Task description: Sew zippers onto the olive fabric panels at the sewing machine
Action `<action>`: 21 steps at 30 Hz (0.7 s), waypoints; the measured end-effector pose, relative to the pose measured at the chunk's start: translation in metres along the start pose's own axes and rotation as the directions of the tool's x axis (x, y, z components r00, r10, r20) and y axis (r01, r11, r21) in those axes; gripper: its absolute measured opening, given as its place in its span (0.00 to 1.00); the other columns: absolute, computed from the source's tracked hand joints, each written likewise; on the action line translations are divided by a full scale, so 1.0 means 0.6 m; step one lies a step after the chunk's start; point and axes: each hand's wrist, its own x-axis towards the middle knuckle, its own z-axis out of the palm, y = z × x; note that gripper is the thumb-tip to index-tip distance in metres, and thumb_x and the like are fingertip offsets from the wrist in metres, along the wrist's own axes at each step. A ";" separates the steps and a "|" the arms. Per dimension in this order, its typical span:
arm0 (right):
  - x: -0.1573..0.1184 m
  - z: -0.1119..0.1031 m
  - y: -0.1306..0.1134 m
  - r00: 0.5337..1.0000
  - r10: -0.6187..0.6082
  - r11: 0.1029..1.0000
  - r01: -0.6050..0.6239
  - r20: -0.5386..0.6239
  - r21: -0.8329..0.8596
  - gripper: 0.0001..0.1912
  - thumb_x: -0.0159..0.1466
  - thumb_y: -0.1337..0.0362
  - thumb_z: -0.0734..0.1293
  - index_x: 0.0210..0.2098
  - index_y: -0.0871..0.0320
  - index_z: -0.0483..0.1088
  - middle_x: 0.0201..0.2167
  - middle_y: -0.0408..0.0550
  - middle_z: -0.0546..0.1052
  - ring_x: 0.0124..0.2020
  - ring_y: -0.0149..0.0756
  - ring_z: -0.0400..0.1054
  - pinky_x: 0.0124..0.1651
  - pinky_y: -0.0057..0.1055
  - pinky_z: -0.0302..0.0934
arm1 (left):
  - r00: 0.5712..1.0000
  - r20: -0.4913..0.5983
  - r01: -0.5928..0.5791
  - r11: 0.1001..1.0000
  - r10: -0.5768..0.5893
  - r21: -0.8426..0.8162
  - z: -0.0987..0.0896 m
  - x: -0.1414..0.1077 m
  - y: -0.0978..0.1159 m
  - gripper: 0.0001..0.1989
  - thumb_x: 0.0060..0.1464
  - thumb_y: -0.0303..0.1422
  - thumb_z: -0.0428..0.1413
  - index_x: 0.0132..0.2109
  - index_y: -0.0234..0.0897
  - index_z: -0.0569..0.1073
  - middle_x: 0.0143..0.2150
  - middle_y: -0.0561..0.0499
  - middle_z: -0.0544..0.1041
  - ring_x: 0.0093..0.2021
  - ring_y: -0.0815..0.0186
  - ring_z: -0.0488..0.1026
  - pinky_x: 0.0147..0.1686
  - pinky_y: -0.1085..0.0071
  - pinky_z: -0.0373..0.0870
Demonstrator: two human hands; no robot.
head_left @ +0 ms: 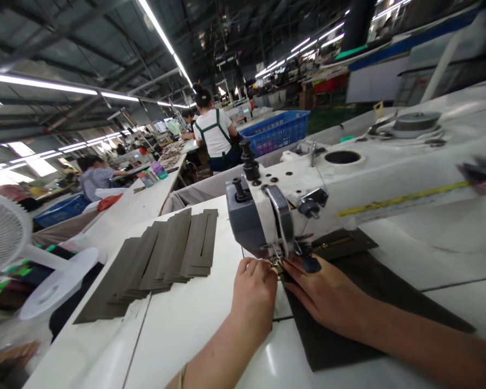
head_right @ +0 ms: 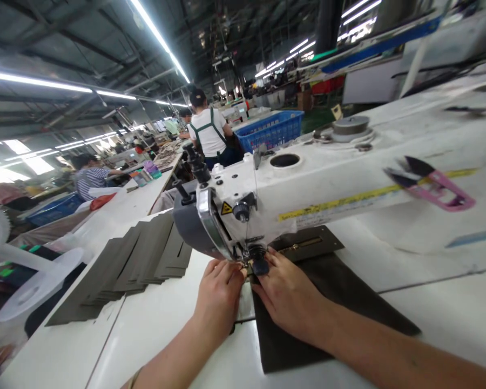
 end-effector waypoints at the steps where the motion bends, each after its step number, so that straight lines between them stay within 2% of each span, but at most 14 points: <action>1: 0.001 0.000 0.000 1.000 -0.001 1.000 0.001 -0.006 0.009 0.17 0.61 0.71 0.57 0.48 0.67 0.67 0.44 0.59 0.74 0.45 0.46 0.68 0.48 0.46 0.64 | 1.000 -0.004 0.000 1.000 0.000 -0.004 0.000 0.000 0.000 0.07 0.57 0.23 0.49 0.34 0.32 0.71 0.33 0.46 0.73 0.34 0.61 0.70 0.35 0.62 0.68; 7: -0.002 0.007 0.003 1.000 0.004 0.999 -0.004 -0.002 0.043 0.18 0.61 0.72 0.57 0.51 0.65 0.65 0.47 0.59 0.72 0.47 0.45 0.67 0.50 0.46 0.63 | 1.000 0.028 0.014 1.000 -0.013 -0.024 0.001 -0.001 -0.002 0.05 0.53 0.22 0.51 0.34 0.33 0.70 0.32 0.46 0.72 0.34 0.61 0.69 0.35 0.61 0.68; 13: -0.006 0.020 0.005 1.000 0.008 1.000 -0.008 -0.007 0.027 0.16 0.63 0.69 0.57 0.49 0.63 0.66 0.46 0.58 0.73 0.49 0.44 0.67 0.51 0.45 0.62 | 0.998 -0.055 0.043 0.999 -0.042 0.010 0.010 -0.005 -0.002 0.08 0.55 0.21 0.50 0.31 0.33 0.69 0.32 0.47 0.73 0.32 0.63 0.70 0.34 0.64 0.68; 17: 0.002 0.008 0.006 0.997 -0.069 0.998 0.068 -0.020 -0.012 0.18 0.63 0.72 0.56 0.51 0.62 0.65 0.45 0.56 0.73 0.48 0.42 0.67 0.52 0.45 0.61 | 0.994 -0.089 0.059 0.998 -0.059 0.000 0.021 -0.012 -0.003 0.04 0.53 0.22 0.54 0.31 0.34 0.69 0.33 0.47 0.74 0.33 0.62 0.71 0.34 0.64 0.68; 21: -0.006 -0.013 0.042 0.984 -0.148 0.978 0.130 -0.101 -0.166 0.16 0.64 0.70 0.55 0.47 0.61 0.68 0.42 0.55 0.75 0.44 0.42 0.69 0.49 0.44 0.64 | 0.988 -0.066 0.141 0.989 -0.143 -0.036 0.018 -0.014 -0.008 0.04 0.50 0.23 0.58 0.32 0.35 0.70 0.34 0.49 0.75 0.33 0.63 0.72 0.33 0.64 0.68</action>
